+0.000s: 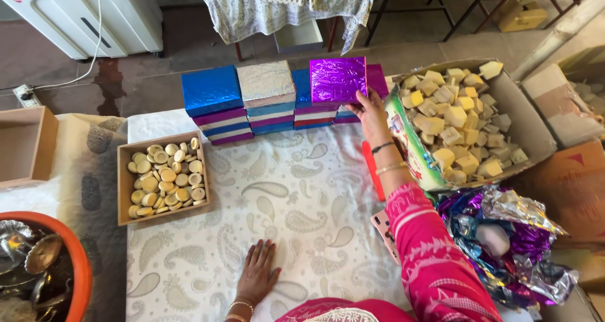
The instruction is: The person wraps round wooden pieces and small rectangular items in foil and places them into decorative boxes.
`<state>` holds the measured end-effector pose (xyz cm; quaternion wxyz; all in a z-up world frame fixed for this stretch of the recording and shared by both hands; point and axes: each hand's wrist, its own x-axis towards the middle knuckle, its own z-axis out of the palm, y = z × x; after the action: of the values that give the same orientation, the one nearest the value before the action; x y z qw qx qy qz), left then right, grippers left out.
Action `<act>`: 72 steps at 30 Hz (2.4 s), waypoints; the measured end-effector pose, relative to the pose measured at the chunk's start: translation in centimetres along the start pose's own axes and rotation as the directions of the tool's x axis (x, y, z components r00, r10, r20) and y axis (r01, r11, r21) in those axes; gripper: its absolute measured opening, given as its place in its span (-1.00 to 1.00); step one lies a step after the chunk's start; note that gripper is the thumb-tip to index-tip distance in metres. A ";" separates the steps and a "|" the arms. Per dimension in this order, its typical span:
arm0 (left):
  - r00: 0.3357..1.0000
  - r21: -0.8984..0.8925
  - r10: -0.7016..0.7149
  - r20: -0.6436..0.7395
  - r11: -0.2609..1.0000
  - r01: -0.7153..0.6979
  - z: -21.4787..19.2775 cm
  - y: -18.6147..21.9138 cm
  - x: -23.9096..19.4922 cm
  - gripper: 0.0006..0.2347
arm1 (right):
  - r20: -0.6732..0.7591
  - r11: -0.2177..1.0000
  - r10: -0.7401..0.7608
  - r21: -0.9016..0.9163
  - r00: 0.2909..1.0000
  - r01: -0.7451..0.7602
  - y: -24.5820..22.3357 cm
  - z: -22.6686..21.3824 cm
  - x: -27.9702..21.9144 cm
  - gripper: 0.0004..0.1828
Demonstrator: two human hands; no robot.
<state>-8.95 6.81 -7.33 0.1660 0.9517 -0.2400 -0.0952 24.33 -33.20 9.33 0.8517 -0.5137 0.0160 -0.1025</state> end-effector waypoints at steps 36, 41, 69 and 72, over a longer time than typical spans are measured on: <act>0.998 -0.025 0.028 -0.060 0.999 -0.029 1.9 -1.0 -0.1 -0.41 | -0.260 0.855 0.012 -0.498 0.966 -0.145 3.0 3.0 4.3 -0.24; 0.993 -0.030 0.050 -0.111 0.998 -0.053 1.6 -0.8 -0.2 -0.42 | -0.218 0.894 -0.253 -0.426 0.943 0.142 5.5 2.0 -3.9 -0.31; 0.982 0.078 0.063 -0.179 0.996 -0.050 1.0 0.0 -0.3 -0.44 | 0.119 0.374 0.193 -0.927 0.974 0.039 11.6 -8.9 -43.7 -0.74; 0.985 0.115 0.062 -0.164 0.992 -0.043 0.7 0.2 -0.2 -0.44 | 0.121 0.371 0.226 -0.928 0.967 0.029 11.6 -9.1 -43.6 -0.72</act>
<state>-9.37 6.54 -7.93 0.1350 0.9574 -0.2552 0.0027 -17.68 -27.58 -8.61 0.4201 -0.9068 0.0037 0.0350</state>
